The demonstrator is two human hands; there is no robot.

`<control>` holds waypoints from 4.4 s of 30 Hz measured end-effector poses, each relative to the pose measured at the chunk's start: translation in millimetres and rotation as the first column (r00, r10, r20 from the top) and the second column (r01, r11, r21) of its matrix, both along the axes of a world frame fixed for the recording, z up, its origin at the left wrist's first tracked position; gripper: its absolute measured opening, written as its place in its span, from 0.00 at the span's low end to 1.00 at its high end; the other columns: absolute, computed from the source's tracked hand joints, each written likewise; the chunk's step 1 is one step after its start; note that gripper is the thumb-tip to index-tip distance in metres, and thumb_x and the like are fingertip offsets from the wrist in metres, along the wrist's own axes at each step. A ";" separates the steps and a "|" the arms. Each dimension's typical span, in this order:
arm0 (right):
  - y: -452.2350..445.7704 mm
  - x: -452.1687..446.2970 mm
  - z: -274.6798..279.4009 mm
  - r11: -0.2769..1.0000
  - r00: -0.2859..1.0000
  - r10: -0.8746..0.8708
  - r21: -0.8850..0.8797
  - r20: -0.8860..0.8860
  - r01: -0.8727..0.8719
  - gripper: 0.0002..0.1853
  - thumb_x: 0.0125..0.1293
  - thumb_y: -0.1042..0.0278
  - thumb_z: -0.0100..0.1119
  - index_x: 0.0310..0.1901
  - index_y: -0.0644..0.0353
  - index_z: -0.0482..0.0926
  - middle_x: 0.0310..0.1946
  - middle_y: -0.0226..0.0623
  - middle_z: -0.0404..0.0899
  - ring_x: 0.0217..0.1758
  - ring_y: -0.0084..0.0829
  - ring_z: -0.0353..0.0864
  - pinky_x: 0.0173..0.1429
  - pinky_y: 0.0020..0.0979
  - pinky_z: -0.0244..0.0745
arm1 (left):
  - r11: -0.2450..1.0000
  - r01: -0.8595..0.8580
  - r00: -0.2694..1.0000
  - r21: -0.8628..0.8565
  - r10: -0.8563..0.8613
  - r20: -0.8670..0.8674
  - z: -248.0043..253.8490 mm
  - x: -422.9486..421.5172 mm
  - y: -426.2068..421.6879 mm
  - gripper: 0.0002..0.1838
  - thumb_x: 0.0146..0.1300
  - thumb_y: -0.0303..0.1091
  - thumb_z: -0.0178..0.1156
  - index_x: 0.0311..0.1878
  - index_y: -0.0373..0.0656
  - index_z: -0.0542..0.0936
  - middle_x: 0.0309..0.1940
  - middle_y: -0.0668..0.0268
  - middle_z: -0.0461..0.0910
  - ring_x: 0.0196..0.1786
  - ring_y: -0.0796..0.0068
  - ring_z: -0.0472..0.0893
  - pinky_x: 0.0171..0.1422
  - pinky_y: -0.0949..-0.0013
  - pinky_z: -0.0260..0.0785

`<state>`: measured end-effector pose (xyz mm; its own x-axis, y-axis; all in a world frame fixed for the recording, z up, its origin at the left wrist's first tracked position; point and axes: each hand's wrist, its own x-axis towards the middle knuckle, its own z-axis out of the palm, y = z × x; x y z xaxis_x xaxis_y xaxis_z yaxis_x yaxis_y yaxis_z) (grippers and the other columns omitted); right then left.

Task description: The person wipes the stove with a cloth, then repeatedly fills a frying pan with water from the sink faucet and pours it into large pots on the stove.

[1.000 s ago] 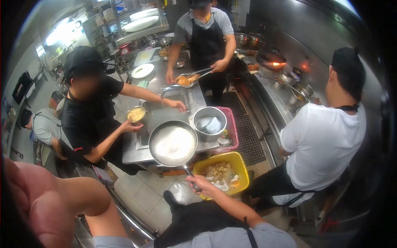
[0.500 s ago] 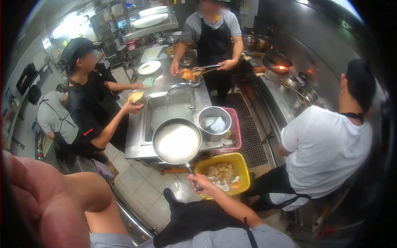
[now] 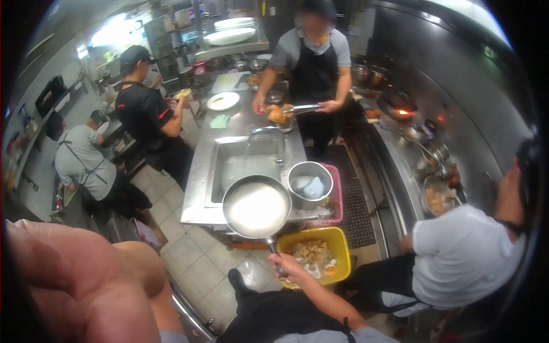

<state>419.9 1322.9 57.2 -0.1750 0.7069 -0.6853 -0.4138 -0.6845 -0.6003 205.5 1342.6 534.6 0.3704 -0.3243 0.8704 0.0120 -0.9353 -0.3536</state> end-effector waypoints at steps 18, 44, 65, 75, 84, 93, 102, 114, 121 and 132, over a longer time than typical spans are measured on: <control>-1.9 -1.0 -8.9 0.999 0.999 -0.045 0.018 -0.003 0.045 0.13 0.70 0.54 0.52 0.46 0.53 0.74 0.25 0.27 0.70 0.16 0.24 0.69 0.14 0.27 0.54 | 0.891 0.276 0.888 0.362 -0.380 0.259 33.5 -20.1 -27.2 0.10 0.65 0.39 0.50 0.35 0.46 0.63 0.23 0.73 0.62 0.23 0.80 0.61 0.28 0.75 0.55; 34.7 -31.8 -21.5 0.972 0.975 -0.223 0.083 0.007 0.221 0.13 0.72 0.53 0.47 0.42 0.55 0.67 0.21 0.28 0.64 0.12 0.21 0.64 0.12 0.25 0.55 | 0.406 -0.663 0.734 -0.629 0.189 -0.652 -433.1 176.5 508.7 0.43 0.45 0.32 0.65 0.67 0.30 0.63 0.62 0.44 0.69 0.66 0.49 0.69 0.70 0.57 0.60; 39.5 -11.8 7.3 0.994 0.996 -0.090 0.061 -0.006 0.090 0.15 0.72 0.50 0.48 0.44 0.53 0.67 0.26 0.26 0.65 0.19 0.20 0.65 0.17 0.24 0.56 | 0.120 -0.441 0.890 -0.889 -0.065 -0.451 -398.8 139.1 281.2 0.29 0.53 0.20 0.52 0.63 0.29 0.67 0.61 0.44 0.72 0.68 0.57 0.69 0.71 0.64 0.59; 43.3 -14.1 -2.6 0.991 0.995 -0.096 0.090 -0.004 0.096 0.15 0.71 0.49 0.49 0.41 0.53 0.65 0.28 0.29 0.65 0.18 0.23 0.66 0.15 0.25 0.54 | -0.507 -0.296 0.833 -0.809 0.278 -0.478 -549.6 -120.2 109.3 0.19 0.59 0.22 0.58 0.54 0.33 0.69 0.47 0.59 0.75 0.48 0.73 0.77 0.50 0.70 0.73; 50.5 -12.6 -14.2 0.992 0.995 -0.102 0.075 -0.013 0.102 0.12 0.71 0.52 0.49 0.41 0.51 0.68 0.25 0.29 0.66 0.13 0.24 0.65 0.10 0.27 0.53 | -0.862 -0.481 0.507 -0.160 -0.125 -0.853 -639.9 -232.2 -111.5 0.08 0.56 0.27 0.59 0.39 0.36 0.78 0.27 0.58 0.80 0.26 0.66 0.82 0.26 0.62 0.73; 51.4 -6.9 -4.3 0.994 0.998 -0.067 0.089 -0.011 0.068 0.16 0.70 0.51 0.52 0.41 0.57 0.68 0.25 0.30 0.67 0.15 0.27 0.67 0.14 0.27 0.55 | -0.864 -0.321 0.699 -0.388 0.060 -0.713 -629.1 -185.5 -136.9 0.14 0.55 0.26 0.60 0.45 0.34 0.76 0.26 0.62 0.80 0.28 0.72 0.81 0.34 0.68 0.73; 46.5 -9.7 -5.6 0.996 0.988 0.013 0.085 0.155 -0.026 0.19 0.70 0.46 0.50 0.41 0.56 0.69 0.23 0.30 0.68 0.17 0.27 0.67 0.17 0.30 0.58 | -0.759 -0.396 0.763 -0.517 0.041 -0.645 -621.3 -134.9 -153.0 0.20 0.54 0.36 0.61 0.49 0.36 0.77 0.33 0.55 0.84 0.36 0.65 0.84 0.45 0.65 0.74; 61.0 -8.2 -30.8 0.991 0.968 0.078 0.084 0.239 -0.101 0.20 0.69 0.42 0.50 0.33 0.52 0.70 0.20 0.27 0.66 0.16 0.29 0.66 0.16 0.30 0.60 | -0.788 0.003 0.687 -0.616 0.449 -0.571 -605.9 -140.7 -328.2 0.19 0.54 0.35 0.62 0.48 0.38 0.79 0.33 0.59 0.83 0.34 0.69 0.84 0.41 0.68 0.75; 64.8 -17.1 -24.4 0.994 0.955 0.082 0.048 0.285 -0.100 0.22 0.70 0.42 0.47 0.31 0.54 0.68 0.19 0.28 0.64 0.17 0.30 0.64 0.18 0.30 0.59 | -0.751 0.161 0.592 -0.640 0.593 -0.547 -632.7 -135.5 -382.6 0.19 0.53 0.38 0.63 0.47 0.39 0.80 0.39 0.56 0.84 0.40 0.64 0.84 0.46 0.64 0.76; 106.5 11.8 -63.4 0.969 0.913 0.174 0.098 0.369 -0.225 0.22 0.69 0.40 0.47 0.30 0.51 0.68 0.20 0.25 0.64 0.18 0.25 0.63 0.16 0.26 0.56 | -0.685 0.138 0.429 -0.715 0.692 -0.580 -640.0 -121.4 -418.7 0.16 0.53 0.38 0.58 0.43 0.40 0.80 0.40 0.50 0.82 0.45 0.51 0.81 0.50 0.56 0.73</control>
<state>431.7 1429.4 -6.2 -0.0853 0.7732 -0.6284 -0.0198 -0.6319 -0.7748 84.1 923.9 -105.4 -0.6630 0.6761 -0.3216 0.1920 0.5687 0.7998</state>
